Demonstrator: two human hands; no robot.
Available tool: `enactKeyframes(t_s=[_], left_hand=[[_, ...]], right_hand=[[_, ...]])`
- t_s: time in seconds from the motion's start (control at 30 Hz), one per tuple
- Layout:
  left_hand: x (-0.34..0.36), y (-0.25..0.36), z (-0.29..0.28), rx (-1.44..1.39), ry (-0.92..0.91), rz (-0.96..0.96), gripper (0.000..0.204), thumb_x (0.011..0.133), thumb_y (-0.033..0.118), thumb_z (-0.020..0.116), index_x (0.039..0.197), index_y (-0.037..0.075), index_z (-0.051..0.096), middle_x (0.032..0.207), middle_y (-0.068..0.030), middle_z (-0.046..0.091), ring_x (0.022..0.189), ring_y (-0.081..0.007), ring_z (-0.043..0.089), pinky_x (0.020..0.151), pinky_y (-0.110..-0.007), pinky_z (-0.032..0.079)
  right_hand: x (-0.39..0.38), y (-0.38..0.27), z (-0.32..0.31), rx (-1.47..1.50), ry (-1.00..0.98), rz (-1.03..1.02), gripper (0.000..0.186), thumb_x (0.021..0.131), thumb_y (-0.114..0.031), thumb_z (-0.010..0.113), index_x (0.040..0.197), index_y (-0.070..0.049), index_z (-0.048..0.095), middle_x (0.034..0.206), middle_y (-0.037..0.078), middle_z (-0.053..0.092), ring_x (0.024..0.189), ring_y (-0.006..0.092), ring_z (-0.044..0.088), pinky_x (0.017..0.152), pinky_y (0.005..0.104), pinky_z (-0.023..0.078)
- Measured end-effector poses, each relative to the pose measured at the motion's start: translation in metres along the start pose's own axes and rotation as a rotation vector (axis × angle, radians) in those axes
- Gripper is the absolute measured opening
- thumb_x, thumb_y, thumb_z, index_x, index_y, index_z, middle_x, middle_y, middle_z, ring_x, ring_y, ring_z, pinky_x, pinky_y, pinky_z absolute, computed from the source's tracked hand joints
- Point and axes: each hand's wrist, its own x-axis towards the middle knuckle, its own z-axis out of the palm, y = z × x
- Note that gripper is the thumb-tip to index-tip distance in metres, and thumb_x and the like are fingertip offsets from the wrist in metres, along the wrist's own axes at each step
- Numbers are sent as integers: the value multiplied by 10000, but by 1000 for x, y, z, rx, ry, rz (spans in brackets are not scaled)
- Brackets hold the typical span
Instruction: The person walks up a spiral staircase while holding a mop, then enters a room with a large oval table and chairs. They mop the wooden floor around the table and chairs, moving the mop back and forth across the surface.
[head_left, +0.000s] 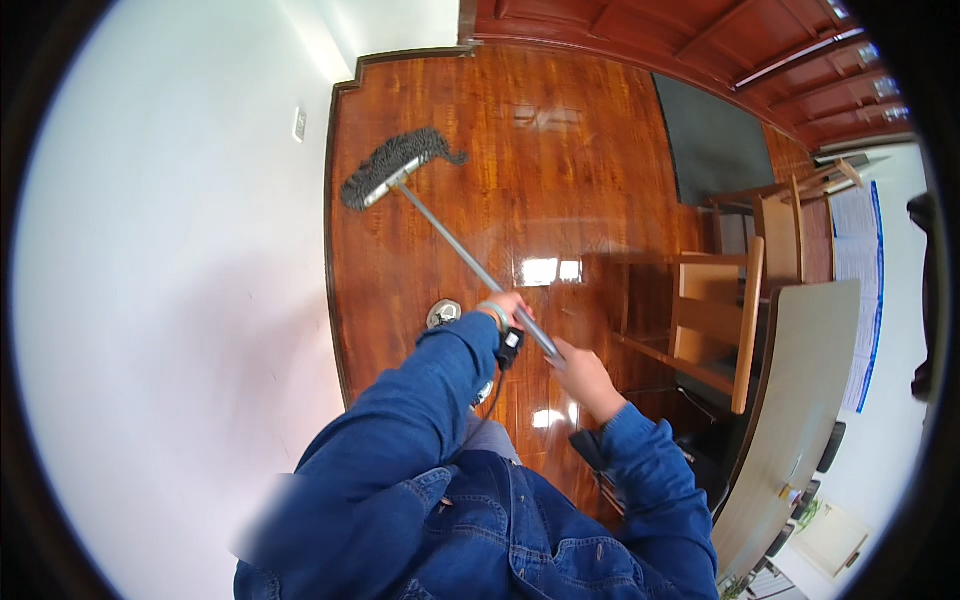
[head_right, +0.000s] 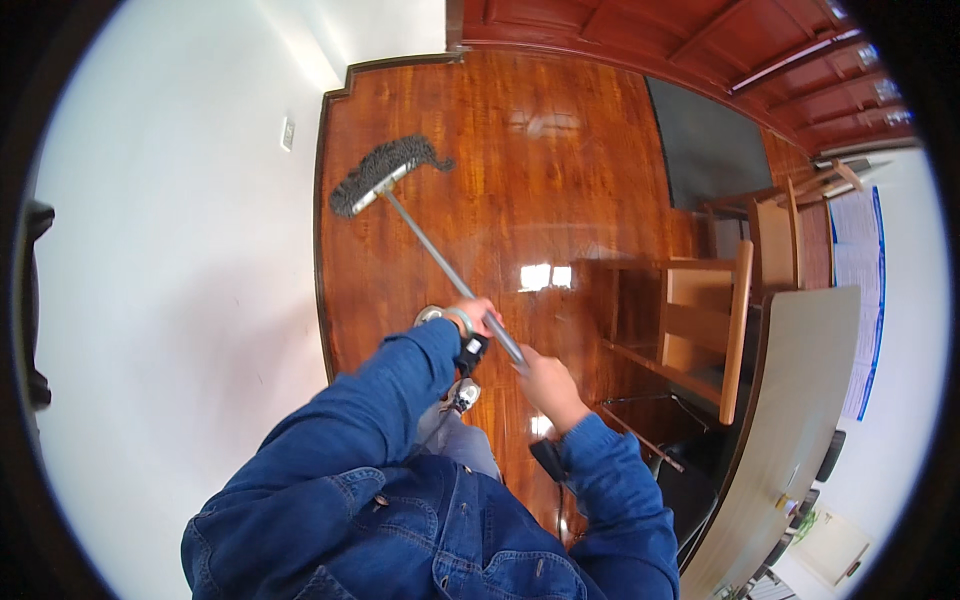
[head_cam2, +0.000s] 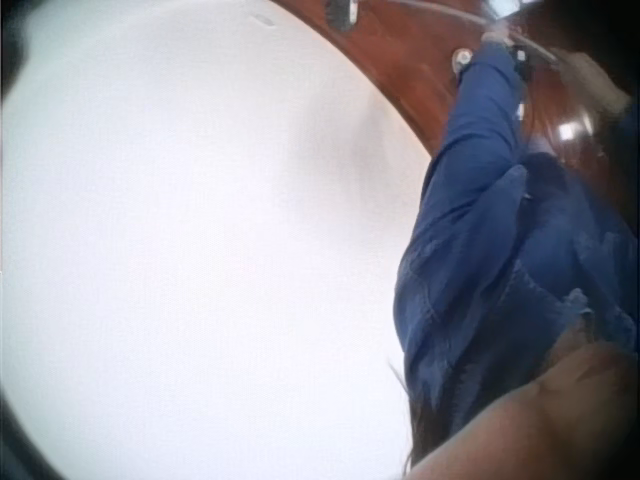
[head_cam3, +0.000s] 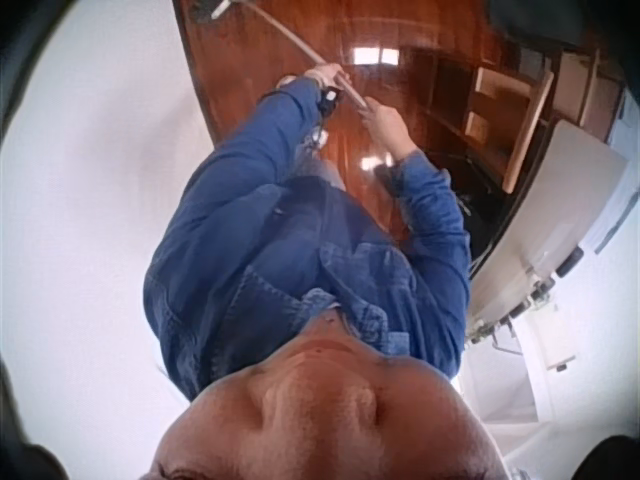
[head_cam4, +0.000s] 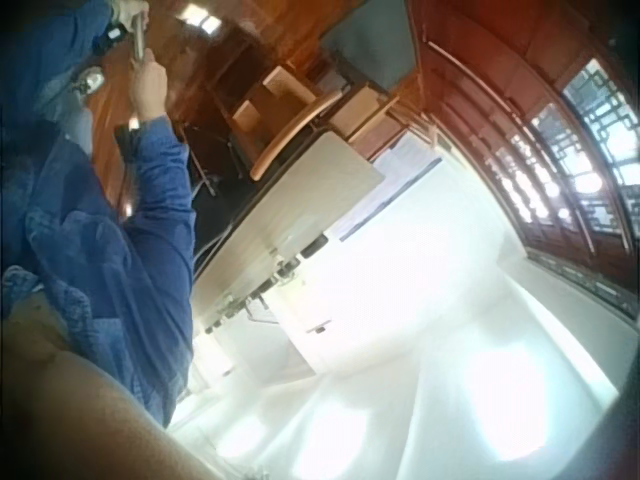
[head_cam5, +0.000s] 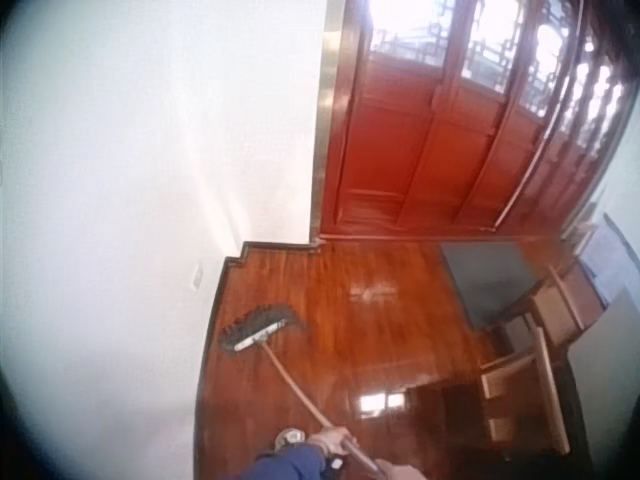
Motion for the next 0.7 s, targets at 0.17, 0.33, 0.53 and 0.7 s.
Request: enactKeyframes(t_s=[0.17,0.33,0.53,0.7], left_hand=[[-49,159,-34,-194,54,379,70,873,37,518,834,-12,488,703,-143,526,648,-296,572,610,-453,531],[-62,209,-33,43,146,410,41,856,-15,527,850,-30,489,653,-138,526,591,-284,566,576,-463,530],[-19,140,-8,267,255,326,173,792,-20,568,924,-103,492,785,-230,577,675,-354,651,542,-533,550],[27,41,29,743,153,342,295,821,92,607,997,-121,504,849,-277,608,666,-383,654,524,-509,559]], right_hand=[[145,-97,8,-137,-3,-144,192,888,-189,536,969,-14,543,787,283,625,766,449,620,683,539,487],[181,-119,3,-142,-85,-162,222,875,-142,529,1042,4,524,796,295,610,788,462,605,699,538,472],[121,-57,-3,-32,-88,-59,284,887,-143,522,1144,-22,510,818,306,602,790,474,593,699,528,466],[37,27,-25,-161,-95,76,317,918,-238,508,1214,-125,513,873,248,645,844,429,621,714,515,483]])
